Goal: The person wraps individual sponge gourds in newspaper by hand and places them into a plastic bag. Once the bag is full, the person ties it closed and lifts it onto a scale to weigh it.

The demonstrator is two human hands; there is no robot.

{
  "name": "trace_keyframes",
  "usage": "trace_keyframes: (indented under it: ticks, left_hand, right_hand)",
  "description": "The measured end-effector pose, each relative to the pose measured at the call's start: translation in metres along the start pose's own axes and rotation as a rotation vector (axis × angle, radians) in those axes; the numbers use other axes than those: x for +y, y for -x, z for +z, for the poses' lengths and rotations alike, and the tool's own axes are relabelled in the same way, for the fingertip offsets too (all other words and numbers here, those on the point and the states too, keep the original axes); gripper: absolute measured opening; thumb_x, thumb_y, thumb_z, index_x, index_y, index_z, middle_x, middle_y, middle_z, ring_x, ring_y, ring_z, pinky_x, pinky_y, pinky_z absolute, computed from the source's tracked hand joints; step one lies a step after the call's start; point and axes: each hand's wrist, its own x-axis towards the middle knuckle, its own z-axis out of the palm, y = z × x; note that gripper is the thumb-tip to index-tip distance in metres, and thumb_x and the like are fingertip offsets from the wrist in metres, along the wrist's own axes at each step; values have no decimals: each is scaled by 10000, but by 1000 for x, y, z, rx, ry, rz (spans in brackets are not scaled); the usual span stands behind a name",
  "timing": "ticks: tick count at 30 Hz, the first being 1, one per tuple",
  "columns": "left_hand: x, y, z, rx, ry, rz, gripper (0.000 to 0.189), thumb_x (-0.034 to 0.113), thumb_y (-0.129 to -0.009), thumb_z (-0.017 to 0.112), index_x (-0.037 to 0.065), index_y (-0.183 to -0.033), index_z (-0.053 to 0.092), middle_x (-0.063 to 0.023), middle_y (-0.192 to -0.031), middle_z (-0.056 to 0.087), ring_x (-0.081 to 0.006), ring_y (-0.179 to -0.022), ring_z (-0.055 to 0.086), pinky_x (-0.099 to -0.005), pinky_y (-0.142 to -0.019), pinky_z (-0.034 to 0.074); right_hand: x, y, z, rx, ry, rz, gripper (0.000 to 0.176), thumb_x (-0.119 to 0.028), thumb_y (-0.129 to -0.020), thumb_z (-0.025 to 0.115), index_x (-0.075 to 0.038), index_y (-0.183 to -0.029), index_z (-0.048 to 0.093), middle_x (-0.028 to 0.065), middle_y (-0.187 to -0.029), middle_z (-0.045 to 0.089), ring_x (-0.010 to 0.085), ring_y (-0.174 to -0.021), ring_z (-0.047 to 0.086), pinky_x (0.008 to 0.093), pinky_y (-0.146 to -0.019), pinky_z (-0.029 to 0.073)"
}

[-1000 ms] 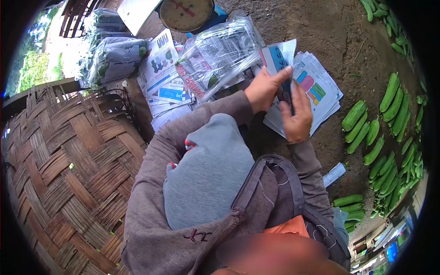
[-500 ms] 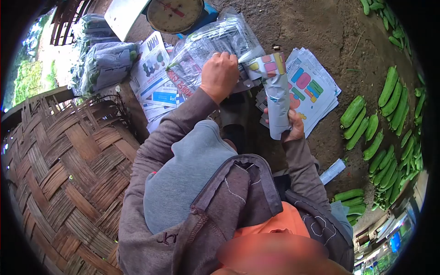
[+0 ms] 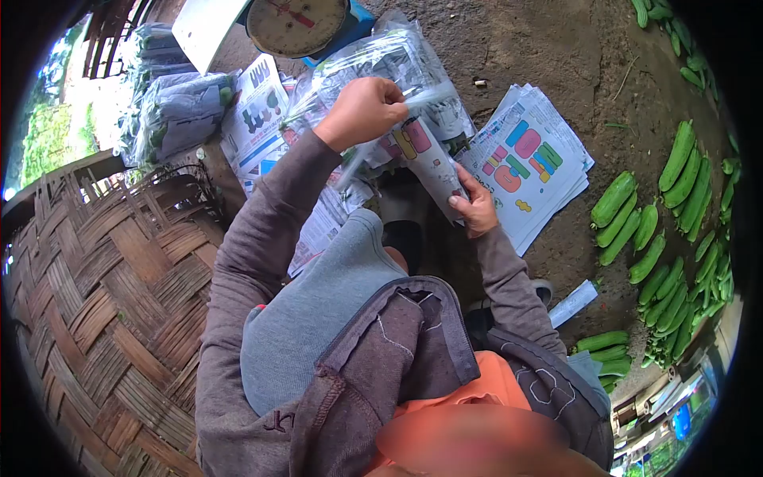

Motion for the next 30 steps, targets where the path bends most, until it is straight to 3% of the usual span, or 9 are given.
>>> trace_keyframes:
  ticks: [3,7,11,15,20,23,26,29,30]
  left_hand:
    - [1,2,-2,-12,119,-26,252,201,-734,616,-20,-834,685,-165,-717,668,-253,-641,663,-337,-653,520]
    - [9,15,7,79,80,25,237,157,-744,607,-45,-858,652,-159,-736,658,-225,-642,639,-327,-613,493]
    - [12,26,20,261,-133,250,160,125,-727,632,-20,-794,615,-170,-734,635,-329,-653,637,-370,-595,498]
    - [11,23,26,383,-242,272,124,81,-719,629,5,-805,583,-148,-732,607,-321,-668,624,-396,-609,492]
    - [12,32,36,509,-360,265,208,71,-712,627,31,-907,567,-153,-841,580,-337,-801,594,-416,-687,486]
    - [4,45,46,556,-421,232,240,80,-710,629,45,-934,549,-154,-878,555,-345,-839,570,-426,-706,477]
    - [-6,38,46,565,-484,250,190,91,-726,623,49,-900,560,-126,-824,559,-313,-777,579,-402,-670,482]
    - [-8,37,44,544,-450,297,156,79,-739,614,57,-886,565,-106,-788,550,-288,-741,582,-391,-645,483]
    - [-10,36,44,536,-424,335,158,78,-737,616,59,-884,562,-103,-784,546,-286,-738,580,-390,-642,483]
  right_hand:
    - [-2,5,17,95,212,-163,633,-111,-789,583,34,-1377,399,124,-1343,497,196,-1232,471,315,-1039,340]
    - [-20,15,48,216,525,-249,582,-264,-915,577,38,-1376,393,173,-1339,493,220,-1215,490,311,-1023,354]
    - [-37,-2,91,237,250,-209,542,-304,-946,550,57,-1329,420,157,-1236,550,193,-1100,541,306,-941,416]
    - [-44,-31,100,295,425,-308,521,-306,-941,570,52,-1299,445,110,-1135,591,156,-1018,548,289,-901,433]
    - [-55,-43,65,164,141,-154,550,-262,-889,659,36,-1308,463,71,-1153,586,120,-1013,540,260,-891,436]
    - [-64,-41,55,65,258,-209,645,-273,-848,706,38,-1339,426,94,-1171,582,138,-1027,545,268,-902,435]
    - [-58,-29,51,72,555,-415,708,-257,-781,767,23,-1333,424,126,-1178,584,169,-1061,551,290,-903,445]
    - [-42,-10,45,250,568,-208,714,-228,-738,797,0,-1309,434,156,-1176,592,199,-1054,573,318,-874,467]
    - [-43,-7,42,274,758,-293,646,-190,-735,796,-13,-1261,465,144,-1111,616,198,-1005,597,338,-831,487]
